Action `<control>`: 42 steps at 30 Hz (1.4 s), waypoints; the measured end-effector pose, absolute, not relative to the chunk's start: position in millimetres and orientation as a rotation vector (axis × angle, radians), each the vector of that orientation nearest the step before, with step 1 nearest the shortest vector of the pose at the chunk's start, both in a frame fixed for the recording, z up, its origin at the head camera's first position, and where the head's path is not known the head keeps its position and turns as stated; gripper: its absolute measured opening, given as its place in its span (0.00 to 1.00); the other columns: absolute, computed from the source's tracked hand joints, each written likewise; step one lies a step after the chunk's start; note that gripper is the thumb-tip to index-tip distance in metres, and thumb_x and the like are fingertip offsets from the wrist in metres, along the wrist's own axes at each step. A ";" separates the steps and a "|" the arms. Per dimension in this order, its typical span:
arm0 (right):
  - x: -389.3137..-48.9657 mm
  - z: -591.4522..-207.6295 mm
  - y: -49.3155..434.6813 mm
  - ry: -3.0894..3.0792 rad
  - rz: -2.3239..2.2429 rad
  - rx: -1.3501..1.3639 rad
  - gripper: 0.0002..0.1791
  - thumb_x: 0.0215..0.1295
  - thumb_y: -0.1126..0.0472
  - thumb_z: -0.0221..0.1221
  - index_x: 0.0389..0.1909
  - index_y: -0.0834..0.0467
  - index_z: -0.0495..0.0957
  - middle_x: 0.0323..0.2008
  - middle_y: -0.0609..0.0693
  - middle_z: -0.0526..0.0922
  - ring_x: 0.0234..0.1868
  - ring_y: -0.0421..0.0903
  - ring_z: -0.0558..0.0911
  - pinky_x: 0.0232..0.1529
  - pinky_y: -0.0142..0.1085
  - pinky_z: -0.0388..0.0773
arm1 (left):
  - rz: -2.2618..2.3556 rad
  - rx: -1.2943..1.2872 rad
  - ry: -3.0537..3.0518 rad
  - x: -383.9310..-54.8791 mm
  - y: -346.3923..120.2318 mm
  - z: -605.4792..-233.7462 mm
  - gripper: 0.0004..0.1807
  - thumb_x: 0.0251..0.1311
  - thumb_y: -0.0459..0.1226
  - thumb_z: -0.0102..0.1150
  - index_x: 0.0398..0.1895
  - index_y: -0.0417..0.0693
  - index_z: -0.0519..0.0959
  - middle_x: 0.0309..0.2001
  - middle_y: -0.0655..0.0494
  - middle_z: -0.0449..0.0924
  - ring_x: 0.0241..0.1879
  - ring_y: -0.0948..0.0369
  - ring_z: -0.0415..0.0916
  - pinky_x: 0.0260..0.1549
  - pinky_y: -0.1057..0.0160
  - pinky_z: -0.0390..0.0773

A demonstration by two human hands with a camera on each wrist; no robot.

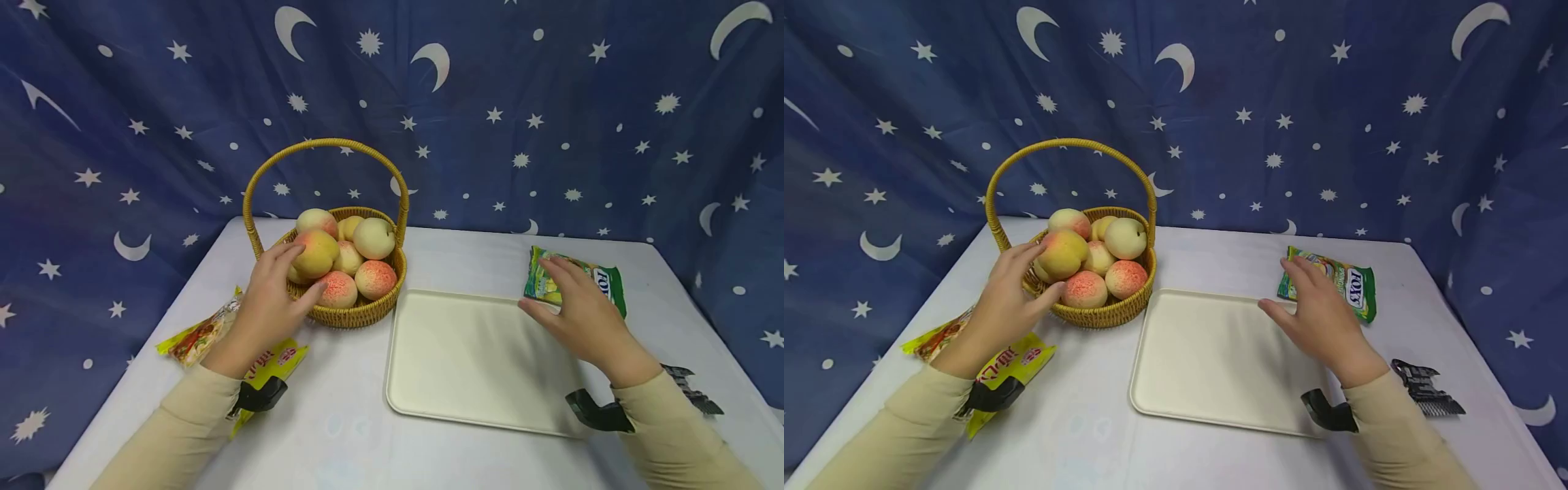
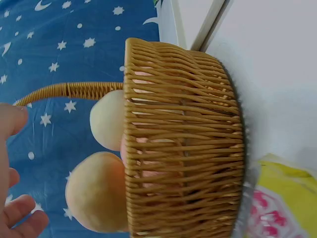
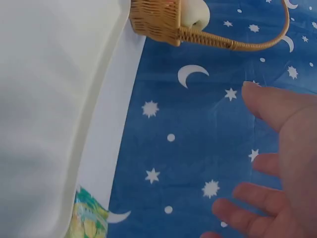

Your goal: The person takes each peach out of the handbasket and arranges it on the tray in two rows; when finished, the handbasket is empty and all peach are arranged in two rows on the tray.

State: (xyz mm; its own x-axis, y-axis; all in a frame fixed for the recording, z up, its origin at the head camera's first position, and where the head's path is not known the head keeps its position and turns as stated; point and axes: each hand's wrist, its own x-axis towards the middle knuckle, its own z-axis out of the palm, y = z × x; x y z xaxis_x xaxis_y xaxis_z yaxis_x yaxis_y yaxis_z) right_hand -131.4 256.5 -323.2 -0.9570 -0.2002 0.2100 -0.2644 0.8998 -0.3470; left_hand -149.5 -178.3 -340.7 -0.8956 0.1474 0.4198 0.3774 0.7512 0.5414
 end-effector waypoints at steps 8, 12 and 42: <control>-136.9 -328.6 240.1 -2.884 0.587 0.426 0.42 0.66 0.48 0.65 0.70 0.70 0.63 0.69 0.71 0.62 0.68 0.71 0.63 0.61 0.68 0.63 | -1.046 -0.265 -2.586 -147.3 -192.3 -354.9 0.36 0.65 0.43 0.66 0.70 0.34 0.66 0.68 0.35 0.61 0.65 0.40 0.62 0.60 0.36 0.65; -138.9 -334.3 231.4 -2.914 0.621 0.441 0.42 0.67 0.46 0.64 0.71 0.69 0.63 0.70 0.71 0.62 0.67 0.71 0.64 0.62 0.67 0.63 | -1.122 -0.153 -2.631 -146.5 -200.5 -360.4 0.36 0.68 0.48 0.62 0.73 0.38 0.65 0.68 0.36 0.60 0.61 0.42 0.65 0.55 0.40 0.70; -172.8 -333.9 157.1 -2.849 0.621 0.777 0.39 0.66 0.48 0.65 0.72 0.65 0.66 0.68 0.65 0.67 0.66 0.61 0.71 0.59 0.57 0.73 | -1.414 0.225 -2.779 -158.0 -224.1 -389.8 0.45 0.68 0.58 0.57 0.80 0.47 0.53 0.72 0.37 0.62 0.67 0.44 0.67 0.59 0.44 0.72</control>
State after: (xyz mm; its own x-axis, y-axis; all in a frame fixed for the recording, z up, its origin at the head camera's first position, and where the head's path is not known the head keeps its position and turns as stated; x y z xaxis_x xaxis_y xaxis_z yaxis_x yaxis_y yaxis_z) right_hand -172.8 157.1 -333.9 -0.8601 -0.4591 0.2225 -0.5101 0.7834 -0.3552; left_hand -158.0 -224.1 -389.8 -0.9896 -0.1346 -0.0514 -0.1208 0.5808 0.8050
